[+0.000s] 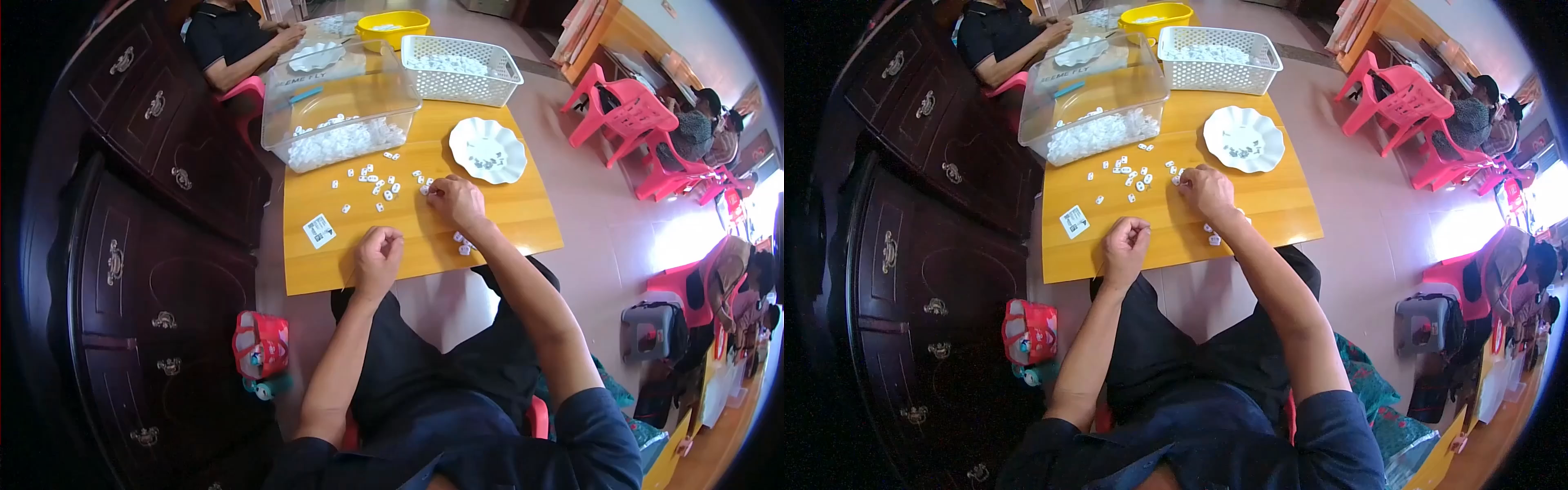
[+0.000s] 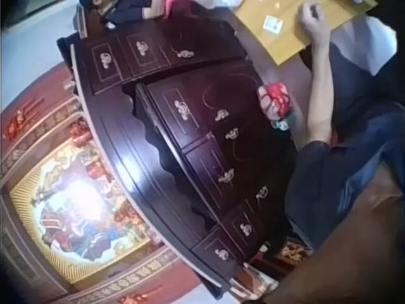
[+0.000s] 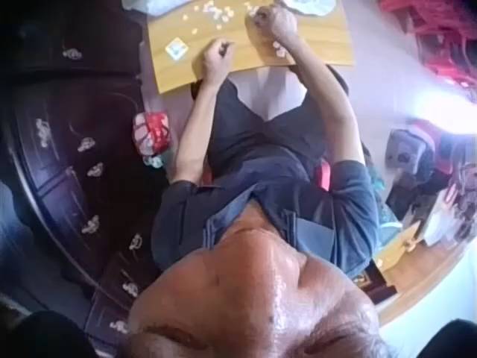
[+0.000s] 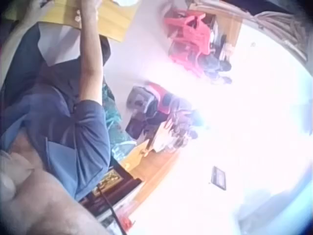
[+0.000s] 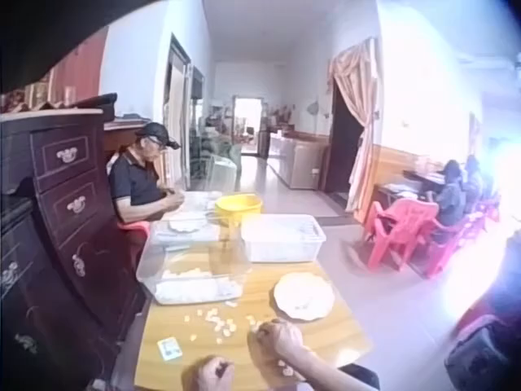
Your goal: Assembling small white plastic components by hand at a table.
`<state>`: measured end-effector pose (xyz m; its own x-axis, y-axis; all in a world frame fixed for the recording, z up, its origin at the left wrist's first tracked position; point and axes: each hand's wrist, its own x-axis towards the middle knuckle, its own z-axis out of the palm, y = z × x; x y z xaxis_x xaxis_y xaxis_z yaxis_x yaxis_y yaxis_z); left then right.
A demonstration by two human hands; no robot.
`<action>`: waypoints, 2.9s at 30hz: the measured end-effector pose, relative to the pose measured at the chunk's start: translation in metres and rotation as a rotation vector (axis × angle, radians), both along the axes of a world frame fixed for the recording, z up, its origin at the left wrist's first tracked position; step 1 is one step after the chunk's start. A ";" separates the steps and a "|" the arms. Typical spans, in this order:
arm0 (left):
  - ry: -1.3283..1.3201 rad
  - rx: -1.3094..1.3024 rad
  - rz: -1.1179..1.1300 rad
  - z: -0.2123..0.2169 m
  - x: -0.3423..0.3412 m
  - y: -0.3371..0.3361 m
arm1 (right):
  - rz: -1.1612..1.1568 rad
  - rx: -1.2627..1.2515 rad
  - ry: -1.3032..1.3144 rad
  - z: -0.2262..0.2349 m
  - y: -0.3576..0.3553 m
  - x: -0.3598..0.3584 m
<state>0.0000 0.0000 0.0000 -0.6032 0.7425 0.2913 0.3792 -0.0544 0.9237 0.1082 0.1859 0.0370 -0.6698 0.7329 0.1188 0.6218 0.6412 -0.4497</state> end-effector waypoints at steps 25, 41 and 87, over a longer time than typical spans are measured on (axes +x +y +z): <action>-0.224 0.011 -0.303 0.022 0.058 -0.021 | -0.105 -0.852 0.844 -0.014 -0.138 0.128; -0.215 -0.154 -0.552 0.021 0.129 -0.029 | -0.212 -1.030 1.071 -0.045 -0.181 0.201; -0.266 -0.186 -0.568 0.026 0.146 -0.044 | -0.260 -1.080 1.049 -0.040 -0.191 0.206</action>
